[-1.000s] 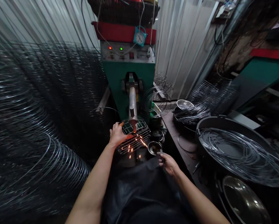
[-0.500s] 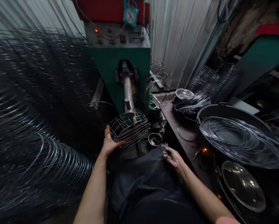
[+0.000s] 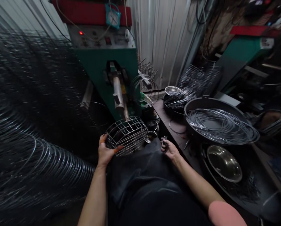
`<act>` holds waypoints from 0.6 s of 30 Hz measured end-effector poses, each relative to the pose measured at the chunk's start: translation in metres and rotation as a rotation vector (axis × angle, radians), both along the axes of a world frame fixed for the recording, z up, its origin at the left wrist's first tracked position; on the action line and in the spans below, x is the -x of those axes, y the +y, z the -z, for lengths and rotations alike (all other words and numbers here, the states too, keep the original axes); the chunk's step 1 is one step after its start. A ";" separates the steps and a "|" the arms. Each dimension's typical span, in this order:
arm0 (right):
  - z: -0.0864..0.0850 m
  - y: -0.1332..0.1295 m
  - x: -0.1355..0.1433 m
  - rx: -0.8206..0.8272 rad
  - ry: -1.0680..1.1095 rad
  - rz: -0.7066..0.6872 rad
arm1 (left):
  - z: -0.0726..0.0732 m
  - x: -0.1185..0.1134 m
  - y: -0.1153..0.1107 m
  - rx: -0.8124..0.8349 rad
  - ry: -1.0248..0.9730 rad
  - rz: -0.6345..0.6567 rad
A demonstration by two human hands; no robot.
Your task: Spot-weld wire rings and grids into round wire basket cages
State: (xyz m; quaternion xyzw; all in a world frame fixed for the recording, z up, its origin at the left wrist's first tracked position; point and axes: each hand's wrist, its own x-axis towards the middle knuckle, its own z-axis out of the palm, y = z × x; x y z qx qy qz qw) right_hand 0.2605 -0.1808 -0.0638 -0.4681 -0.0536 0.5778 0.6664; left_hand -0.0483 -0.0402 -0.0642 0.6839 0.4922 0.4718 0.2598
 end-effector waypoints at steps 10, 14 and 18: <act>0.038 -0.038 -0.007 -0.023 -1.279 -0.224 | -0.042 -0.019 -0.045 -0.167 0.281 0.002; -0.032 -0.022 -0.002 -0.219 -1.389 -0.507 | -0.066 -0.025 -0.044 -0.266 0.413 -0.006; -0.116 0.015 0.018 -0.425 -1.392 -1.002 | -0.080 -0.035 -0.045 -0.253 0.531 0.017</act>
